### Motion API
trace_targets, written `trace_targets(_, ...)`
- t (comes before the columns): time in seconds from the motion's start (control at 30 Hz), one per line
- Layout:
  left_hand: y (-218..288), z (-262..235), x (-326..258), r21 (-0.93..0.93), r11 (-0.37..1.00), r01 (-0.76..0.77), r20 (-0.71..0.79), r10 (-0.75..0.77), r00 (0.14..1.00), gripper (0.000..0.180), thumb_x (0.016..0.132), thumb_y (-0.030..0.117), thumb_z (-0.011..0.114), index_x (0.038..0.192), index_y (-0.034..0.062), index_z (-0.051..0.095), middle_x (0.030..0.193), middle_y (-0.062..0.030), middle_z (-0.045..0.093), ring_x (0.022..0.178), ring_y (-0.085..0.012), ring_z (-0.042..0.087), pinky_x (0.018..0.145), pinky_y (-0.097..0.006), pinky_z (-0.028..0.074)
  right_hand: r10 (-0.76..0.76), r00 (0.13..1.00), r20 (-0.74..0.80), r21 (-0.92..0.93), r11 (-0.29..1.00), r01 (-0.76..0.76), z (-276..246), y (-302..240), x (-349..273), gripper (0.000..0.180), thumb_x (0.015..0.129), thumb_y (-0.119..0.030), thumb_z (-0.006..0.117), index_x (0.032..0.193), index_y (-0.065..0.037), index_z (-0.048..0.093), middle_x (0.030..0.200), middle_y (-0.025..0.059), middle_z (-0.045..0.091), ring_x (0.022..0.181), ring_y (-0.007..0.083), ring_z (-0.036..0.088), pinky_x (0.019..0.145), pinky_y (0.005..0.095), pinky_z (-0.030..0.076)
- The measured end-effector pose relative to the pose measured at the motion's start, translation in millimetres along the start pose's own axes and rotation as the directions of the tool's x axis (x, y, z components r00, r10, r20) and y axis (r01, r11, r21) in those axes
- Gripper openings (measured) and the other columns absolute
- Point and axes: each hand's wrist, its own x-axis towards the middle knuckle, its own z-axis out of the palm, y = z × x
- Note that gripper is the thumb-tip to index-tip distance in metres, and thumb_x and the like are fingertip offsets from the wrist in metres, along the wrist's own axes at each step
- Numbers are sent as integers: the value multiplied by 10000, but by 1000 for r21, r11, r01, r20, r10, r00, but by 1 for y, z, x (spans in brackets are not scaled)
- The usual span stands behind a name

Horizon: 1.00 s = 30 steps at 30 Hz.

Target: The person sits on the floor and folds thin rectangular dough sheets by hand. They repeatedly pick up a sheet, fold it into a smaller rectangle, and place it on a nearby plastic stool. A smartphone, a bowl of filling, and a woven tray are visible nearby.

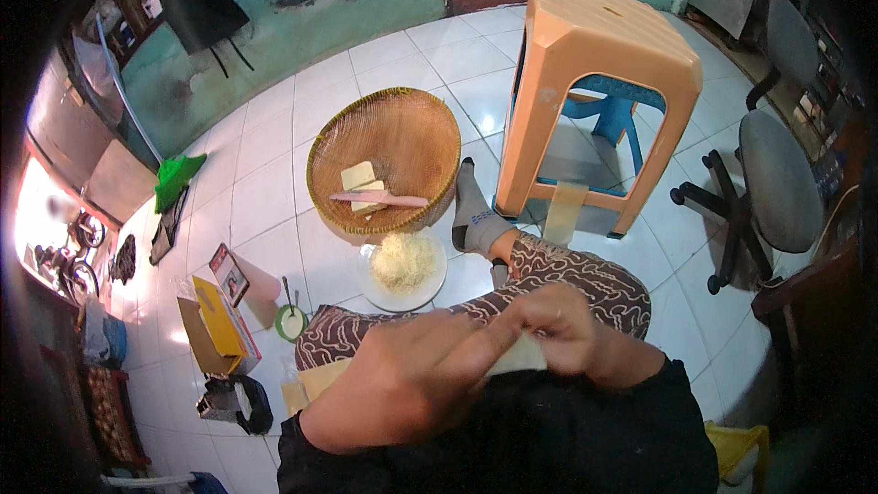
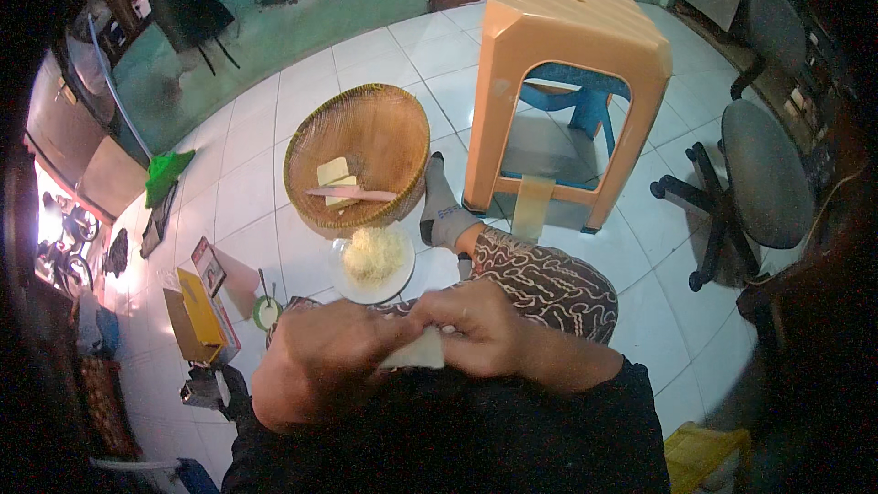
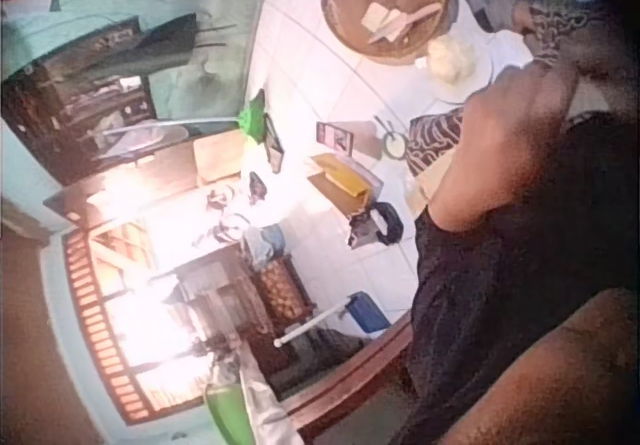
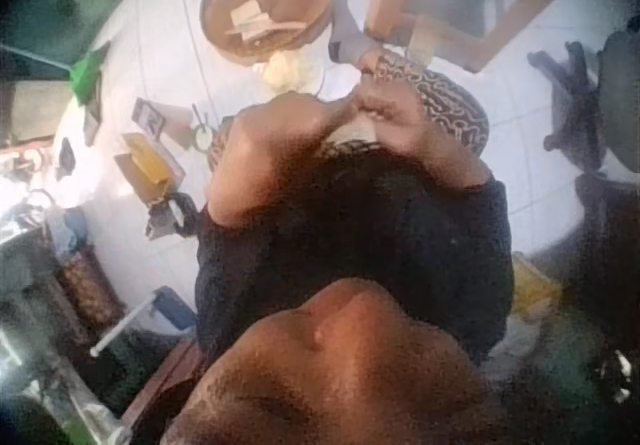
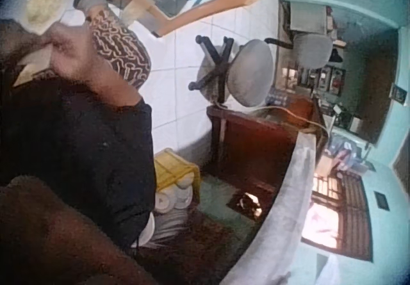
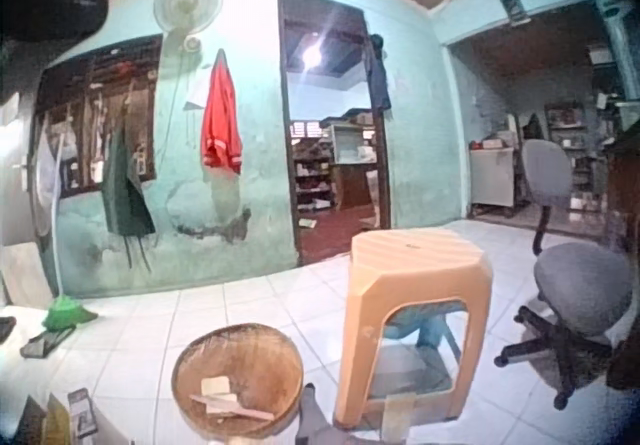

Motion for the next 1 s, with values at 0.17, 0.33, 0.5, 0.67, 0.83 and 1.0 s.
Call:
trace_targets(0.17, -21, 20, -6, -375, 917, -137, -468, -60, 882, 402, 693, 49, 683, 1072, 17, 552, 947, -153, 605, 832, -280, 615, 710, -337, 497, 271, 917, -294, 288, 940, -185, -45, 12, -13, 159, 771, -104, 565, 864, 6, 630, 828, 74, 613, 756, 125, 581, 666, 237, 451)
trace_targets(0.33, -56, 51, -43, -479, 863, 163, -379, -370, 848, 359, 721, 18, 661, 1066, 28, 564, 937, -130, 594, 829, -231, 602, 705, -311, 478, 129, 716, -686, 206, 978, 20, -107, 36, -29, 180, 759, -140, 492, 821, 3, 582, 779, 42, 568, 703, 108, 541, 671, 226, 422)
trace_targets(0.5, -88, 92, -94, -423, 822, 381, -317, -528, 788, 289, 760, 30, 629, 1042, 35, 571, 930, -124, 601, 815, -229, 614, 693, -315, 491, 199, 728, -655, 327, 944, 36, -154, 88, -37, 191, 831, -171, 456, 921, -16, 520, 889, 59, 573, 833, 144, 573, 762, 258, 438)
trace_targets(0.67, -115, 116, -149, -401, 677, 617, -295, -733, 613, 240, 766, 60, 620, 999, 30, 575, 940, -139, 602, 817, -263, 612, 708, -341, 484, 458, 583, -671, 430, 881, -198, -212, 183, -33, 308, 860, -303, 402, 1025, -67, 513, 919, 54, 588, 878, 164, 565, 771, 284, 433)
trace_targets(0.83, -139, 167, -218, -373, 503, 779, -419, -841, 342, 275, 759, 65, 620, 1026, 35, 559, 969, -116, 589, 851, -225, 592, 717, -335, 475, 513, 78, -855, 355, 686, -635, -229, 277, -42, 429, 792, -248, 529, 1177, -80, 441, 959, 92, 581, 859, 215, 549, 781, 327, 421)
trace_targets(1.0, -156, 224, -271, -834, 152, 531, -114, -988, 104, 341, 763, 104, 631, 1088, 38, 550, 966, -58, 572, 898, -156, 533, 778, -279, 445, 322, 509, -799, -130, 732, -668, -265, 347, -87, 521, 703, -65, 595, 1198, -39, 435, 993, 101, 549, 829, 190, 517, 652, 276, 439)
